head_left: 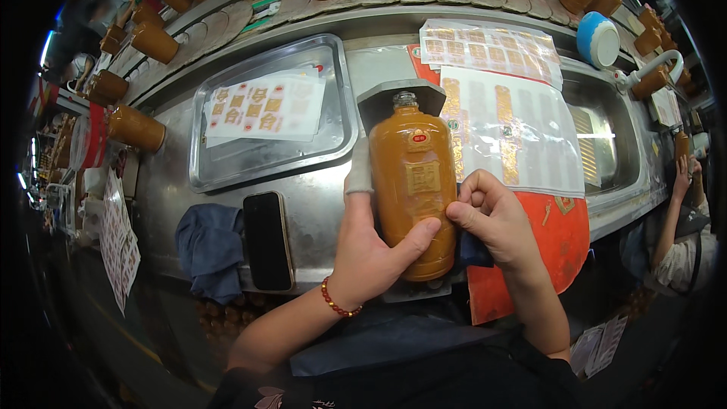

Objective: The person applies adhesive labels to amber-colored bottles on a production line. They peel labels from a sheet, position them on the bottle, and smooth them with a finger. The person wipes the bottle surface with a cloth before and after labeling. A second worker is visible in the background performing similar tasks.

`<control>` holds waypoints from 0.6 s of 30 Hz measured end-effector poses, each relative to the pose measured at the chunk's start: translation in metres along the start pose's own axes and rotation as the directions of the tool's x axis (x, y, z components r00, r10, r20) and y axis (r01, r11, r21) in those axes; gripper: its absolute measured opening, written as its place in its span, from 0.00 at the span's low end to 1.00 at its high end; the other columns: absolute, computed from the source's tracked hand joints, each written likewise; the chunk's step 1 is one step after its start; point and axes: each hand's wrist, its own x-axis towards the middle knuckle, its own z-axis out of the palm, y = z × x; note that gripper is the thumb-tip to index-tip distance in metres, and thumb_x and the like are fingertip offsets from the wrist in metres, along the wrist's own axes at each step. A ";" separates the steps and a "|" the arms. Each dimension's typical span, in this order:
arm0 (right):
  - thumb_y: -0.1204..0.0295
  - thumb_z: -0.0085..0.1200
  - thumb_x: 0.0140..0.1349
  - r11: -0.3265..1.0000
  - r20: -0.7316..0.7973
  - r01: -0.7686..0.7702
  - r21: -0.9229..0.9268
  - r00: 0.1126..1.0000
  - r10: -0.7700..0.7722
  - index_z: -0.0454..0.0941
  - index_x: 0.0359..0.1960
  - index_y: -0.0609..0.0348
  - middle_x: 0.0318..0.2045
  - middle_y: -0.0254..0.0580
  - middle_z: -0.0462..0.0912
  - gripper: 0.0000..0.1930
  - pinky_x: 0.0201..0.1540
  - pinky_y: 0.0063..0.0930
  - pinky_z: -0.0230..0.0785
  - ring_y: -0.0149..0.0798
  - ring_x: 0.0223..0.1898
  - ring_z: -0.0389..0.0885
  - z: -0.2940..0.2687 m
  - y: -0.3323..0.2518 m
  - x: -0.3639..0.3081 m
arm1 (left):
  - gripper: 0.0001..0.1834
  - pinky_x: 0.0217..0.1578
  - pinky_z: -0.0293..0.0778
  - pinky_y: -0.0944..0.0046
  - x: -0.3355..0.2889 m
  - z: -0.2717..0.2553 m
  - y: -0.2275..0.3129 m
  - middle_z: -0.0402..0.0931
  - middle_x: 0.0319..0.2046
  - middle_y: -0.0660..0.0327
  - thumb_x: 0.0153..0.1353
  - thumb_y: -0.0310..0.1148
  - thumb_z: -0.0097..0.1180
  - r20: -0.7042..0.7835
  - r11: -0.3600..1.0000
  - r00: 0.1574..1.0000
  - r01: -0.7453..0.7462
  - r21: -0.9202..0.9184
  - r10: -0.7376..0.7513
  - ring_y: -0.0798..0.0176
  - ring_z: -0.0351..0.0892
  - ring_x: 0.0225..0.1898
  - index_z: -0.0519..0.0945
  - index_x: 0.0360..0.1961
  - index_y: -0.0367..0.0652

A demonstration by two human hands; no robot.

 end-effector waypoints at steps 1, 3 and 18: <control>0.74 0.64 0.67 1.000 -0.001 -0.004 0.013 1.000 0.004 0.71 0.35 0.55 0.28 0.24 0.78 0.11 0.31 0.11 0.62 0.15 0.29 0.72 -0.001 0.002 0.001 | 0.52 0.66 0.66 0.55 0.000 0.000 0.000 0.63 0.68 0.46 0.60 0.34 0.70 0.005 1.000 1.000 -0.003 -0.007 0.003 0.54 0.68 0.68 0.48 0.75 0.32; 0.74 0.64 0.67 0.999 -0.003 -0.017 0.039 1.000 0.017 0.71 0.35 0.55 0.27 0.24 0.78 0.11 0.31 0.11 0.62 0.16 0.30 0.73 -0.002 0.004 0.001 | 0.52 0.66 0.66 0.55 0.000 0.001 0.001 0.63 0.68 0.46 0.60 0.35 0.71 0.008 1.000 1.000 0.001 -0.018 0.000 0.54 0.68 0.68 0.48 0.75 0.32; 0.71 0.70 0.60 0.989 0.056 0.059 -0.138 0.997 -0.051 0.56 0.74 0.66 0.62 0.56 0.74 0.44 0.49 0.27 0.78 0.36 0.48 0.84 0.011 -0.007 0.000 | 0.36 0.64 0.68 0.57 -0.001 0.001 -0.002 0.66 0.63 0.47 0.68 0.34 0.64 -0.016 0.997 1.000 -0.002 -0.081 0.001 0.58 0.70 0.65 0.58 0.68 0.28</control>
